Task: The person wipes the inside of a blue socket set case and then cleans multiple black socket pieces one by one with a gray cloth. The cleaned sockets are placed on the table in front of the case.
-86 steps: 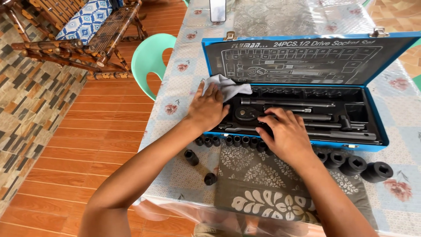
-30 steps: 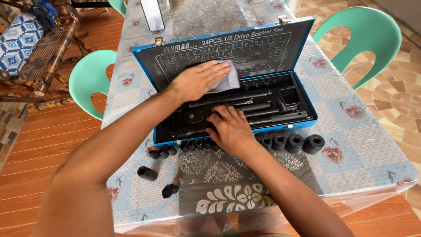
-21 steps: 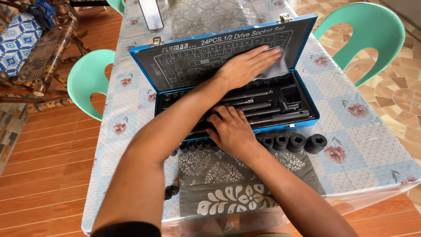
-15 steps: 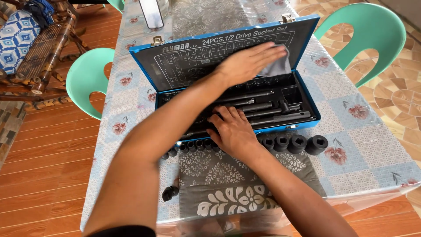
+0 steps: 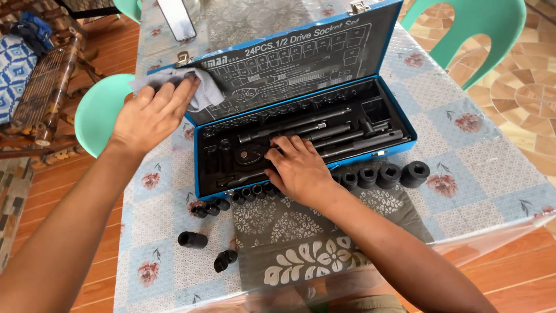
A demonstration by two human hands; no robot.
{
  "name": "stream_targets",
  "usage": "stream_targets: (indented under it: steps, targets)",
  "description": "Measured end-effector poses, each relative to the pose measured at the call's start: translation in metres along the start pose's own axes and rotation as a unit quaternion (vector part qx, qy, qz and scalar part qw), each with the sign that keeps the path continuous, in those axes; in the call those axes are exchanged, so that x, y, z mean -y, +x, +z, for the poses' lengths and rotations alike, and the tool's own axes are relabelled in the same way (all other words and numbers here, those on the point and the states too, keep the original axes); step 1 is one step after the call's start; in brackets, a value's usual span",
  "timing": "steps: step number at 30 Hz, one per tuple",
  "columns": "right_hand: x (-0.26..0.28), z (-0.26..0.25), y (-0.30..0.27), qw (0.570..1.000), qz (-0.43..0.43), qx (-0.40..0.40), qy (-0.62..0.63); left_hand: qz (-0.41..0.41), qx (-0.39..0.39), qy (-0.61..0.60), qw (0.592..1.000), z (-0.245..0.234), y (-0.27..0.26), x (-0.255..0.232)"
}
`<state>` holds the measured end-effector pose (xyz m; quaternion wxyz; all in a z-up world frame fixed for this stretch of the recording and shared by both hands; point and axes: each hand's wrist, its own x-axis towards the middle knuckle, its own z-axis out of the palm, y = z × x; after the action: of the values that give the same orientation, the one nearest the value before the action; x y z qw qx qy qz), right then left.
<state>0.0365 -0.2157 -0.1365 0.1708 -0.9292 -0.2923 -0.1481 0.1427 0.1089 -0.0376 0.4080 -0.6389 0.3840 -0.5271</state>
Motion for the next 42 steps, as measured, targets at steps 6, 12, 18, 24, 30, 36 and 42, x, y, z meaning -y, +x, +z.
stream_targets:
  steps: [6,12,18,24,30,36,42]
  targets:
    - [0.002,-0.007,0.000,1.000,-0.011,-0.007,0.011,-0.038,0.005,-0.152,0.988,0.005,0.067,-0.042]
    - [-0.001,-0.002,-0.002,0.999,-0.028,-0.036,0.011,-0.037,-0.041,-0.214,0.975,0.046,0.155,-0.103]
    - [-0.002,-0.001,-0.001,0.999,-0.027,-0.028,-0.005,0.036,-0.002,-0.182,0.983,0.064,0.253,-0.126]
    - [-0.002,-0.001,-0.001,1.000,-0.014,-0.012,-0.003,0.085,-0.020,-0.263,0.961,0.083,0.290,-0.129]
    - [0.000,-0.002,0.000,1.000,-0.006,-0.002,0.011,0.023,-0.104,-0.263,0.959,0.056,0.218,-0.090]
    - [0.001,-0.006,0.002,1.000,0.001,0.009,0.023,-0.035,-0.093,-0.239,0.966,0.019,0.115,-0.051]
    - [0.004,-0.011,0.003,0.999,0.023,0.031,0.026,-0.077,0.029,-0.212,0.974,0.026,-0.001,-0.055]
